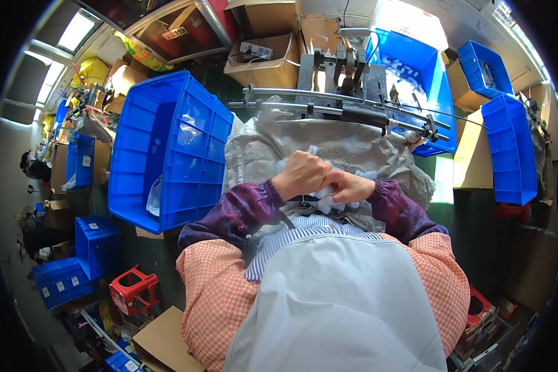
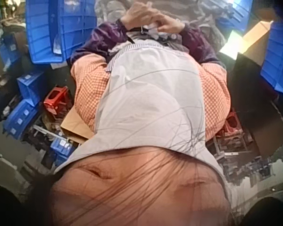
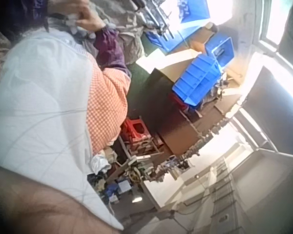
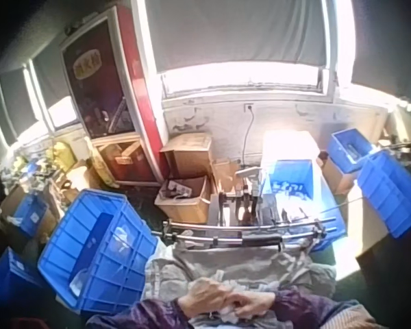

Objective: The person sits in a workshop and processes white cotton-like material. They pick up small clumps of the material, place them into a mechanical device, and then remove the processed material, dropping it into a blue crate. The person also adjusts their camera headstrap briefly.

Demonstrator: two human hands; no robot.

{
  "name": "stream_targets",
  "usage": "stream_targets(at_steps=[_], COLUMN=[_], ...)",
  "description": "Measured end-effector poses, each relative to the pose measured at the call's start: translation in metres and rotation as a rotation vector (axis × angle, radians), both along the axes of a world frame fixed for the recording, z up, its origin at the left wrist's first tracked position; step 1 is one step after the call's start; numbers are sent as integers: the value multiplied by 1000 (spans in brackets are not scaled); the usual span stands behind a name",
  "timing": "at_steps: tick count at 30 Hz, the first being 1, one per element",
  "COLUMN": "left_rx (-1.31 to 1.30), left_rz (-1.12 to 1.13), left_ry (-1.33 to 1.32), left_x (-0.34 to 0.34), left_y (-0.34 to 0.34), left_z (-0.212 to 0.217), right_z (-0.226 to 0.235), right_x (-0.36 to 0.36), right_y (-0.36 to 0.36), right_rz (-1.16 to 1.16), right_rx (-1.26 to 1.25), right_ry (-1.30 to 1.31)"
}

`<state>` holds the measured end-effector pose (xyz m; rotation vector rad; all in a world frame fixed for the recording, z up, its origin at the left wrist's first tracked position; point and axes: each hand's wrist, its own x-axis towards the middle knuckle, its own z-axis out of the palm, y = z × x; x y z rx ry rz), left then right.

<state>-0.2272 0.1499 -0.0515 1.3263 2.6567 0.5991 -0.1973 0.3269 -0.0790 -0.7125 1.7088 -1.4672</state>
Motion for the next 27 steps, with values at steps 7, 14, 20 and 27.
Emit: stream_targets(at_steps=[7, 14, 20, 27], left_rx=[218, -96, -178, -82], left_rz=[423, -51, 83, 93], left_ry=[-115, -359, -268, -307], left_x=[-31, 5, 10, 6], left_y=[-16, -28, -30, -31], left_z=[-17, -70, -88, -84], right_z=[-1, -61, -68, -66], right_x=[-97, -191, -206, -208], right_y=[85, 119, 117, 115], right_rz=[-571, -951, -877, -836], right_rx=[351, 979, 1106, 1095], right_ry=[539, 1013, 1053, 1085])
